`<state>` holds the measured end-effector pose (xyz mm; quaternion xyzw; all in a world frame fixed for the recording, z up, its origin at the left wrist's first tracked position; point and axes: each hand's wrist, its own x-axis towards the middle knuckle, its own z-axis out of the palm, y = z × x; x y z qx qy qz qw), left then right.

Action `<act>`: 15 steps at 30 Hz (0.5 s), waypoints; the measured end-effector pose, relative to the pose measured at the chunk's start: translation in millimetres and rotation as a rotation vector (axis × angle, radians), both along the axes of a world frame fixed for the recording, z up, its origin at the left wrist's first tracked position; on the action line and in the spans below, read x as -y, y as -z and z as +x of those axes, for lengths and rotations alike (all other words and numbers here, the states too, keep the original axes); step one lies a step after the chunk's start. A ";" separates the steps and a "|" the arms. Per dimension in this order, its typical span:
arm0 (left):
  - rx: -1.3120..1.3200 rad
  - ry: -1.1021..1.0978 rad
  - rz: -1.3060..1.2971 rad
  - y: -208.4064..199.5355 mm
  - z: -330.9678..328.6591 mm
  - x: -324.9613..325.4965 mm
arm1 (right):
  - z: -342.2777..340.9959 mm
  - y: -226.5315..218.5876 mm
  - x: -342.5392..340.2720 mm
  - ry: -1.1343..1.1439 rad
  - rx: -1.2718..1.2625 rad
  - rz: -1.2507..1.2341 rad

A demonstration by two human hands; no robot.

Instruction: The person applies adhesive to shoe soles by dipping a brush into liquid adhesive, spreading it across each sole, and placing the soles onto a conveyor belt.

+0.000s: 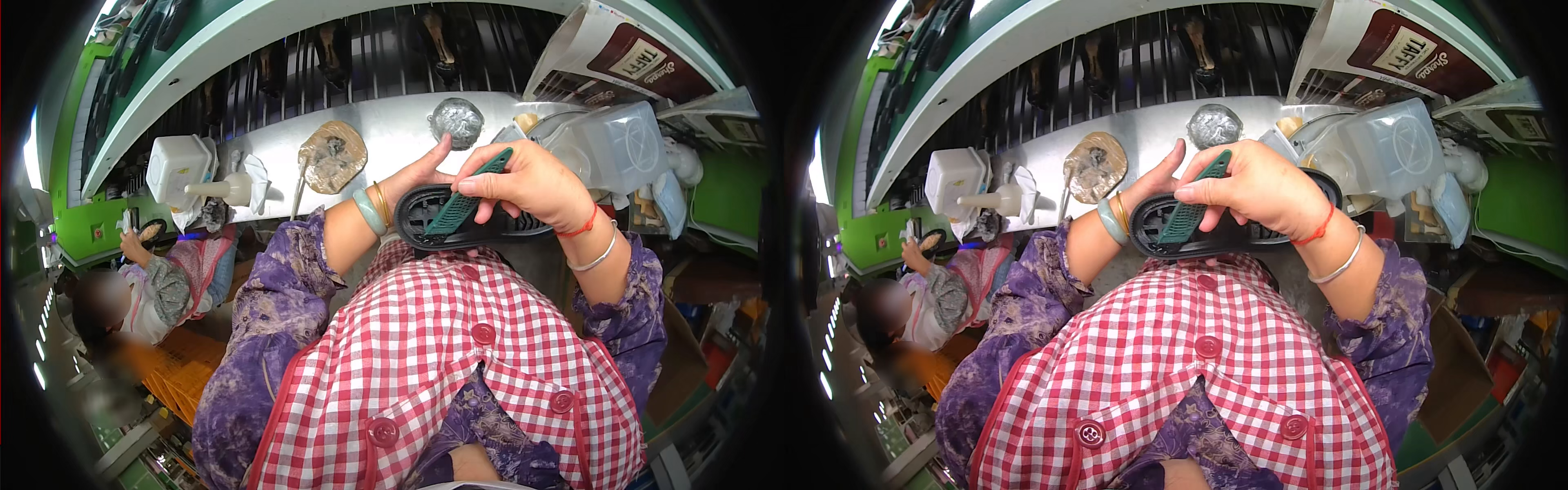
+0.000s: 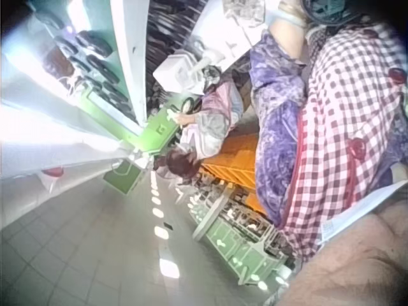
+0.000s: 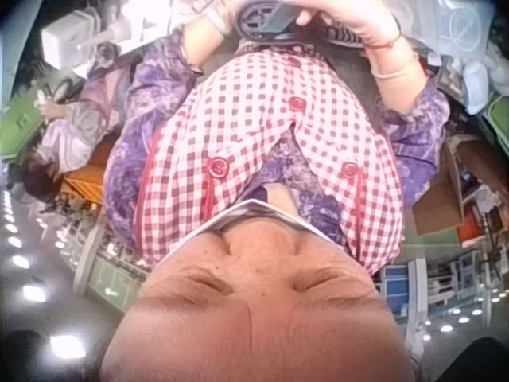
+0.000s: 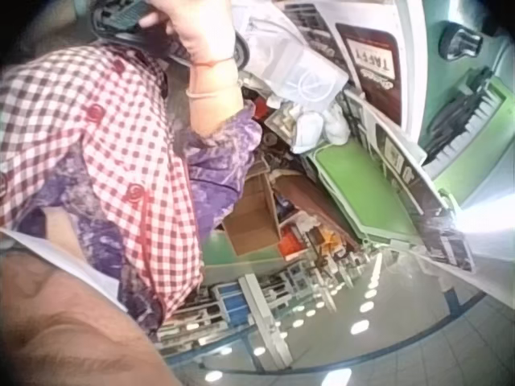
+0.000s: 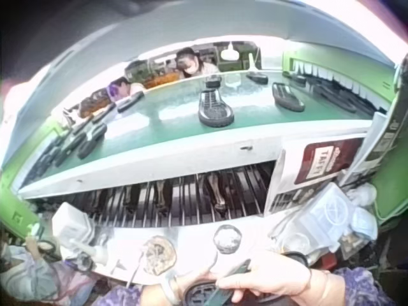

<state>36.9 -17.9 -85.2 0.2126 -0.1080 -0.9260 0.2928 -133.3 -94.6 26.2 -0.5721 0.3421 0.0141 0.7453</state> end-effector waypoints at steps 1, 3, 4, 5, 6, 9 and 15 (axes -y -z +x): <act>0.041 0.013 0.029 -7.6 2.0 2.0 | -2.9 -0.3 2.9 -0.016 -0.023 -0.015; 0.048 0.046 0.028 -4.3 4.1 4.2 | -12.2 -2.8 8.6 -0.029 -0.078 -0.030; 0.044 0.046 0.031 -3.1 5.3 5.5 | -18.6 -3.3 10.5 -0.029 -0.082 -0.027; 0.030 0.076 0.033 -2.3 7.2 6.5 | -25.7 -3.4 11.8 0.010 -0.077 -0.017; 0.016 0.105 0.036 -1.7 9.1 7.4 | -32.8 -2.7 13.6 0.049 -0.073 -0.007; 0.027 0.075 0.031 1.6 10.1 7.3 | -57.2 0.9 8.2 0.087 -0.115 -0.053; 0.073 -0.107 0.184 22.6 21.6 -0.9 | -107.0 28.3 -7.9 0.407 -0.071 -0.097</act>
